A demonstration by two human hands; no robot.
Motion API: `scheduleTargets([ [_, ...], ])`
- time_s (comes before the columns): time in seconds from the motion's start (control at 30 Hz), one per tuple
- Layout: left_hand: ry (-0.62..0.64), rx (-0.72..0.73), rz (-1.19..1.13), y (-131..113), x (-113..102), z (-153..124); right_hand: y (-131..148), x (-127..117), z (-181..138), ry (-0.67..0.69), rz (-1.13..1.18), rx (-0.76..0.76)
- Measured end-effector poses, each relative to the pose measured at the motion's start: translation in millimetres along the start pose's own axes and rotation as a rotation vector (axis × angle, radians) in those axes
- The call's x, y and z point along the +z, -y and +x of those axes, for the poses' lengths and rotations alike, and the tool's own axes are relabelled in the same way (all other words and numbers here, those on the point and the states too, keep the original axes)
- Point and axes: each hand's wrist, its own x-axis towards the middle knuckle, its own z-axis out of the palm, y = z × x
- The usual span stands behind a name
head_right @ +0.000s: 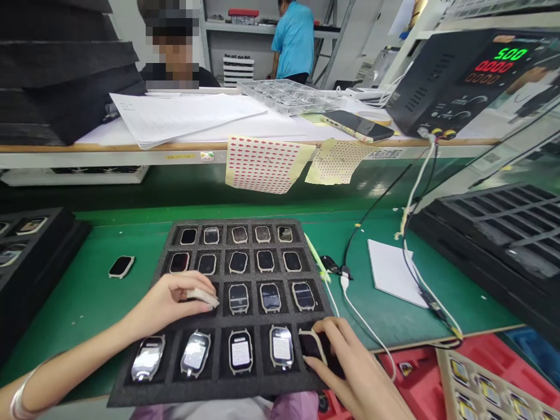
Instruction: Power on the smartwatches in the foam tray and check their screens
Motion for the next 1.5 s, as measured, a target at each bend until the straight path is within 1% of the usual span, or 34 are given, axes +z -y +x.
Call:
scheduleTargets([
  [0.07, 0.030, -0.089, -0.200, -8, -3, 4, 3, -1, 1, -0.001, 0.022, 0.020],
  [0.13, 0.027, -0.142, -0.306, -16, -5, 9, 6, -6, 4, -0.018, 0.092, 0.038],
  [0.2, 0.008, -0.132, -0.375, -24, -7, 14, 10, -13, 10, -0.066, 0.221, 0.059],
  [0.3, -0.003, -0.080, -0.470, -33, -6, 21, 20, -23, 26, -0.192, 0.470, 0.062],
  [0.33, -0.003, -0.053, -0.494, -35, -4, 23, 24, -25, 34, -0.215, 0.553, 0.022],
  [0.4, -0.005, -0.001, -0.520, -35, -1, 25, 34, -26, 54, -0.192, 0.703, -0.108],
  [0.43, -0.005, 0.011, -0.523, -34, 0, 26, 40, -26, 65, -0.146, 0.768, -0.180],
  [0.5, 0.010, -0.009, -0.518, -31, 2, 25, 53, -23, 87, -0.042, 0.885, -0.254],
  [0.57, 0.037, -0.052, -0.481, -28, 3, 23, 66, -18, 106, 0.057, 0.989, -0.260],
  [0.63, 0.033, -0.066, -0.371, -27, 4, 22, 77, -11, 119, 0.152, 1.083, -0.242],
  [0.73, -0.054, -0.014, -0.167, -28, 4, 21, 88, -1, 129, 0.269, 1.215, -0.192],
  [0.87, -0.169, 0.137, 0.066, -27, 6, 19, 89, 9, 132, 0.335, 1.343, -0.139],
  [0.97, -0.206, 0.169, 0.190, -23, 10, 17, 85, 13, 132, 0.361, 1.380, -0.143],
  [1.17, -0.137, 0.135, 0.187, -18, 16, 16, 80, 15, 131, 0.428, 1.437, -0.194],
  [1.27, -0.137, 0.150, 0.210, -17, 17, 16, 78, 14, 130, 0.433, 1.448, -0.207],
  [1.43, -0.147, 0.181, 0.236, -19, 18, 16, 74, 13, 129, 0.497, 1.467, -0.211],
  [1.5, -0.139, 0.191, 0.230, -19, 18, 16, 73, 14, 129, 0.494, 1.473, -0.206],
])
